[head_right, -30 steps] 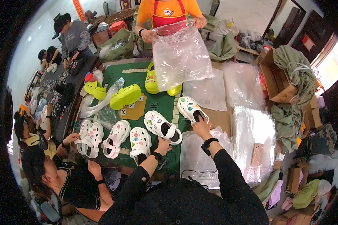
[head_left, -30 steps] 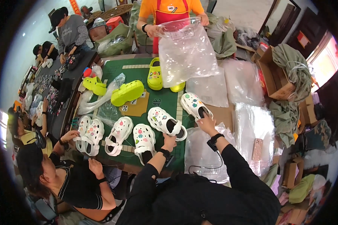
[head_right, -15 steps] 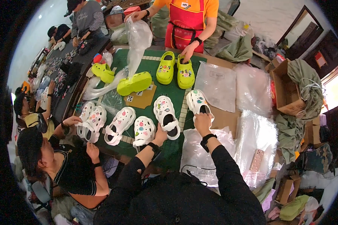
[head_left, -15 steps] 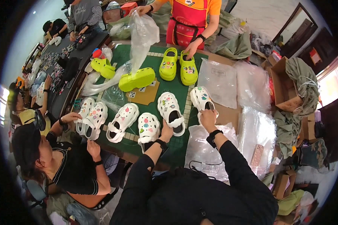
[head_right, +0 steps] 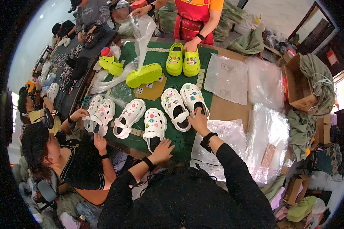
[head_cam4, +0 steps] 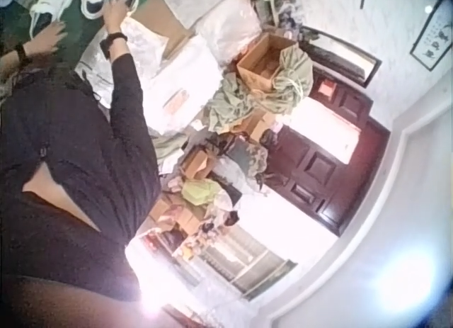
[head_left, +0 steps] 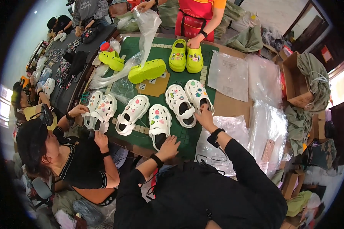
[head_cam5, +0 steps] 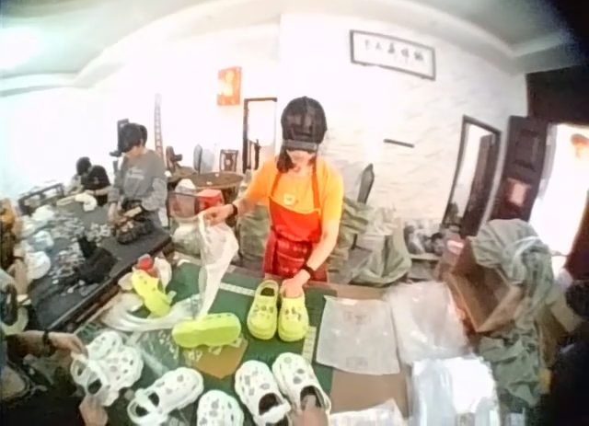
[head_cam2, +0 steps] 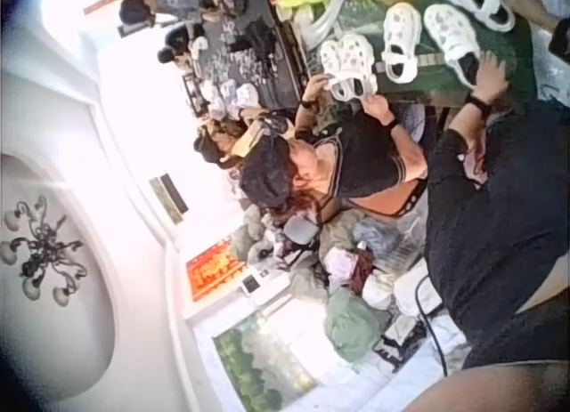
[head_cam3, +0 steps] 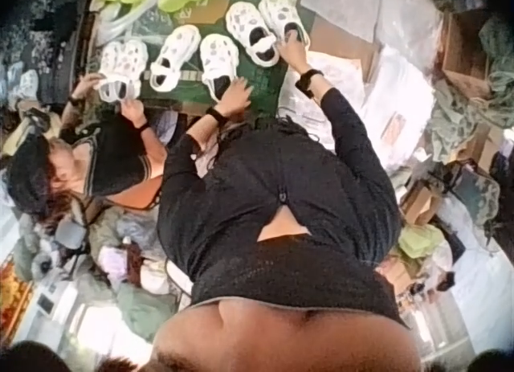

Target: The recorder is bagging pairs of clogs and arranging them on a table in a shoe manufacturing facility.

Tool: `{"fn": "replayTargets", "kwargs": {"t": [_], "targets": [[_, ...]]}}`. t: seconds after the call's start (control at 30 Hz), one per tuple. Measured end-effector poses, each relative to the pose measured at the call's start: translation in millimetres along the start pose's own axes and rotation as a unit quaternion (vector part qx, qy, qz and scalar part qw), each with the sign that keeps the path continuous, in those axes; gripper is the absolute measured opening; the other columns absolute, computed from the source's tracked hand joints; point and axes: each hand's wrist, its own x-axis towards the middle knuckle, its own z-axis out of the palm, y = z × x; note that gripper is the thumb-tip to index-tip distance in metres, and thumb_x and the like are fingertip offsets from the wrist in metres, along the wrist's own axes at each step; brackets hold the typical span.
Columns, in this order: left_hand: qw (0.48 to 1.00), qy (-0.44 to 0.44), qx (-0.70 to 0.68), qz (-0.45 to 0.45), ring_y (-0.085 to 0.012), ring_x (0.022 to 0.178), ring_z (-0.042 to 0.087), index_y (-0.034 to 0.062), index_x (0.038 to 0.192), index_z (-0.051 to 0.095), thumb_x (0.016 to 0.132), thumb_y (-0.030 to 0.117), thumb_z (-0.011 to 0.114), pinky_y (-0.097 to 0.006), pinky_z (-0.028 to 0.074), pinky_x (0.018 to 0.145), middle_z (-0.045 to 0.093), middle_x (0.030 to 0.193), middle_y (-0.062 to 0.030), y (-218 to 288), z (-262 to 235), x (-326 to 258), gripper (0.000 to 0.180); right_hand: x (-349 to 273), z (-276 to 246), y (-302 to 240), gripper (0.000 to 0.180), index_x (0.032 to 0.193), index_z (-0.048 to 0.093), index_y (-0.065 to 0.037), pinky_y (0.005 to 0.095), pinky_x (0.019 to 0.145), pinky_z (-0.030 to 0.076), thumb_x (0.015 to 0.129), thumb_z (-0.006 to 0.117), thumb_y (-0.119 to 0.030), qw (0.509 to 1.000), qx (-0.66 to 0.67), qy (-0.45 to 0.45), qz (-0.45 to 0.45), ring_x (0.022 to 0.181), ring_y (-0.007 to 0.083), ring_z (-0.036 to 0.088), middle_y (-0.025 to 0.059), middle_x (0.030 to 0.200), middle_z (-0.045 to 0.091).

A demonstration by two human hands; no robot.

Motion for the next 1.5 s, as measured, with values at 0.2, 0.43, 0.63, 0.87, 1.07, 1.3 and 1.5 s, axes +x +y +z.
{"fn": "replayTargets", "kwargs": {"t": [0.2, 0.43, 0.63, 0.87, 1.07, 1.3, 1.5], "targets": [[0.98, 0.126, 0.146, 0.048, -0.0301, 0.13, 0.035, 0.0037, 0.098, 0.064, 0.075, 0.017, 0.054, -0.047, 0.018, 0.112, 0.05, 0.127, -0.0195, -6.3, 10.8, -26.3, 0.028, 16.8, 19.1, -5.9, 0.039, 0.1, 0.054, 0.001, 0.047, 0.075, 0.048, 0.075, 0.064, -0.027, 0.979, -0.197, -0.03, -0.037, 0.084, 0.0371, 0.062, 0.0186, 0.092, 0.063], [0.979, 0.097, 0.159, -0.077, -0.022, 0.131, 0.035, 0.0074, 0.1, 0.063, 0.078, 0.012, 0.054, -0.051, 0.016, 0.111, 0.054, 0.123, -0.0077, -44.2, 8.6, -21.9, 0.025, 30.9, 30.4, -8.1, 0.022, 0.097, 0.057, -0.001, 0.0471, 0.075, 0.05, 0.083, 0.047, -0.014, 0.979, -0.201, -0.026, 0.024, 0.088, 0.0381, 0.062, 0.0208, 0.095, 0.063], [0.98, 0.127, 0.118, -0.1, -0.0273, 0.12, 0.046, 0.0079, 0.09, 0.063, 0.077, 0.014, 0.053, -0.048, 0.024, 0.106, 0.06, 0.106, -0.0112, -50.5, 2.1, -24.6, 0.017, 23.6, 13.3, -11.9, 0.019, 0.094, 0.061, -0.006, 0.0461, 0.076, 0.048, 0.081, 0.054, -0.018, 0.992, -0.125, -0.011, -0.009, 0.089, 0.0377, 0.061, 0.0186, 0.092, 0.064], [0.988, 0.139, -0.021, 0.071, -0.0283, 0.093, 0.053, 0.0074, 0.104, 0.062, 0.078, 0.019, 0.061, -0.041, 0.04, 0.085, 0.058, 0.098, -0.0101, 18.6, -12.9, 30.4, 0.029, -10.2, -32.2, -22.4, 0.028, 0.087, 0.061, -0.004, 0.0438, 0.067, 0.046, 0.081, 0.067, -0.031, 0.976, 0.054, 0.198, -0.079, 0.079, 0.0385, 0.06, 0.0186, 0.081, 0.063], [0.985, 0.078, -0.14, -0.068, -0.0361, 0.13, 0.034, 0.0042, 0.143, 0.021, 0.083, 0.05, 0.056, -0.049, 0.024, 0.107, 0.037, 0.138, -0.0232, 41.9, 26.8, 87.6, 0.084, -57.6, -99.3, -22.3, 0.023, 0.085, 0.057, -0.002, 0.0419, 0.068, 0.045, 0.078, 0.067, -0.022, 0.949, -0.035, 0.298, -0.094, 0.079, 0.0366, 0.058, 0.0164, 0.08, 0.057], [0.965, -0.047, -0.256, 0.027, -0.0534, 0.134, 0.01, 0.0169, 0.147, 0.014, 0.063, 0.072, 0.063, -0.066, 0.007, 0.104, 0.011, 0.146, -0.033, 111.5, 30.9, 126.5, 0.112, -111.0, -147.2, 16.1, 0.028, 0.093, 0.061, -0.002, 0.0377, 0.063, 0.048, 0.082, 0.068, -0.026, 0.92, 0.132, 0.367, 0.034, 0.071, 0.0265, 0.063, 0.0133, 0.078, 0.063], [0.995, 0.036, -0.072, 0.057, -0.0585, 0.131, 0.006, 0.0183, 0.135, 0.042, 0.067, 0.053, 0.068, -0.072, 0.005, 0.1, 0.011, 0.146, -0.0302, 147.0, 60.7, 131.6, 0.081, -136.5, -164.6, 46.5, 0.028, 0.115, 0.05, -0.003, 0.0321, 0.082, 0.048, 0.09, 0.055, -0.015, 0.714, 0.532, 0.452, 0.057, 0.098, 0.0178, 0.057, 0.006, 0.109, 0.059]]}}
